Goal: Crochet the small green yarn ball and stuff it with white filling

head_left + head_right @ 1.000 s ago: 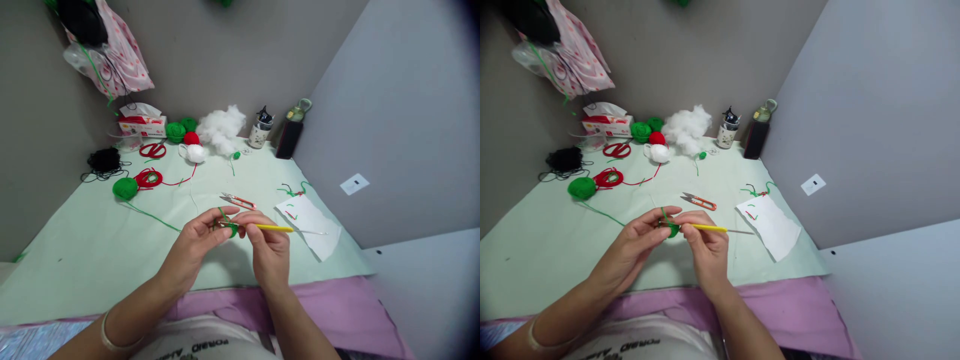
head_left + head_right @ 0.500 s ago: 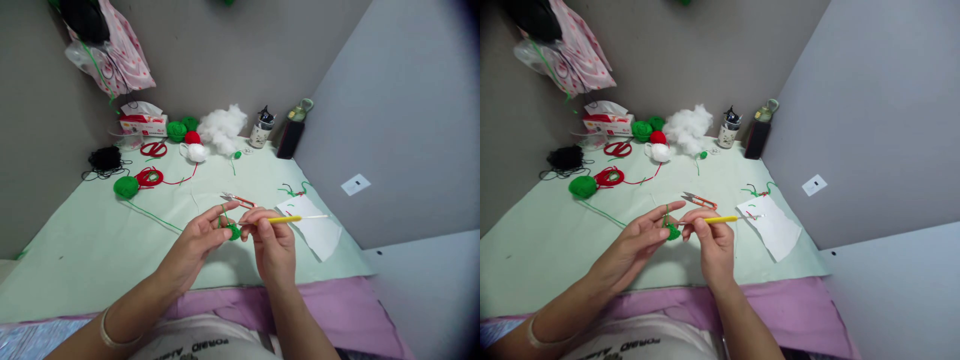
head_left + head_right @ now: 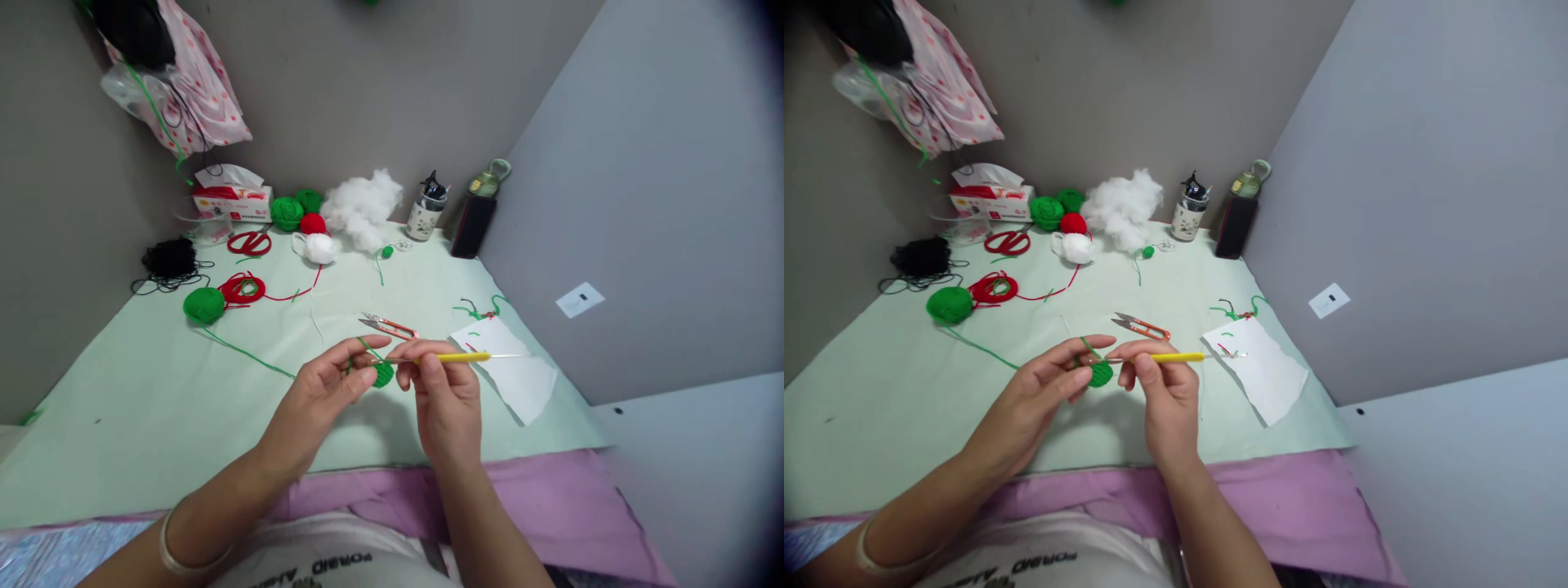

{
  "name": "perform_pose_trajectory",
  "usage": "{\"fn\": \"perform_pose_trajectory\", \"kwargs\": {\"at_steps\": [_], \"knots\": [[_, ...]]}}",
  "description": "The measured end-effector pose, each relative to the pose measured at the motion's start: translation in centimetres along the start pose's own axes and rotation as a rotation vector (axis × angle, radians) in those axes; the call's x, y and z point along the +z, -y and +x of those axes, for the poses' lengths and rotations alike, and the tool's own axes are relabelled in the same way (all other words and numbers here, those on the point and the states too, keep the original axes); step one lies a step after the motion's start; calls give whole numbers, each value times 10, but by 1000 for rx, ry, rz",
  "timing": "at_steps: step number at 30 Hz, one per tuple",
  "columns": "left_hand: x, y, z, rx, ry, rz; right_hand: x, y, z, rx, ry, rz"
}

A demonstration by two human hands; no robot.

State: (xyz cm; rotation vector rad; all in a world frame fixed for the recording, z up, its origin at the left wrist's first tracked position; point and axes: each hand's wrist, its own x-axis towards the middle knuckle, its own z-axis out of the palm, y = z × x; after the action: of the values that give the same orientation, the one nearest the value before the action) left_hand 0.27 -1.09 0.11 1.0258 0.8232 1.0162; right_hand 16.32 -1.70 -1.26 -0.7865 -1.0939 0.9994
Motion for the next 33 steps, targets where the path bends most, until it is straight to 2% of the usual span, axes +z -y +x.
{"fn": "perform_pose_trajectory", "kwargs": {"at_steps": [6, 11, 13, 16, 18, 20, 21, 23, 25, 27, 29, 33], "knots": [[-2, -3, -1, 17, -25, 9, -1, 5, 5, 54, 44, 89], [-7, -1, -2, 68, -20, 129, -2, 8, 0, -68, 99, -81], [-6, 1, -2, 93, -34, 181, -3, 10, -4, -185, 121, -235], [-2, 3, -2, 128, -102, 207, -3, 10, -9, -461, 192, -578], [1, 4, -2, 107, -120, 97, -4, 7, -11, -665, 205, -821], [1, 4, 0, 4, -73, -84, -4, 4, -13, -776, 182, -929], [1, 3, 0, -64, -37, -171, -5, 3, -13, -774, 167, -897], [-2, 1, 2, -170, 11, -291, -5, 3, -11, -650, 103, -702], [-3, -2, 4, -174, 6, -329, -5, 3, -7, -459, 17, -430], [-3, -4, 4, -122, -20, -314, -4, 3, -3, -295, -6, -214], [0, -5, 4, -94, -6, -293, -1, 2, 0, -201, 47, -124], [5, -5, 2, -75, 58, -272, 1, -2, 0, -126, 85, -114]]}}
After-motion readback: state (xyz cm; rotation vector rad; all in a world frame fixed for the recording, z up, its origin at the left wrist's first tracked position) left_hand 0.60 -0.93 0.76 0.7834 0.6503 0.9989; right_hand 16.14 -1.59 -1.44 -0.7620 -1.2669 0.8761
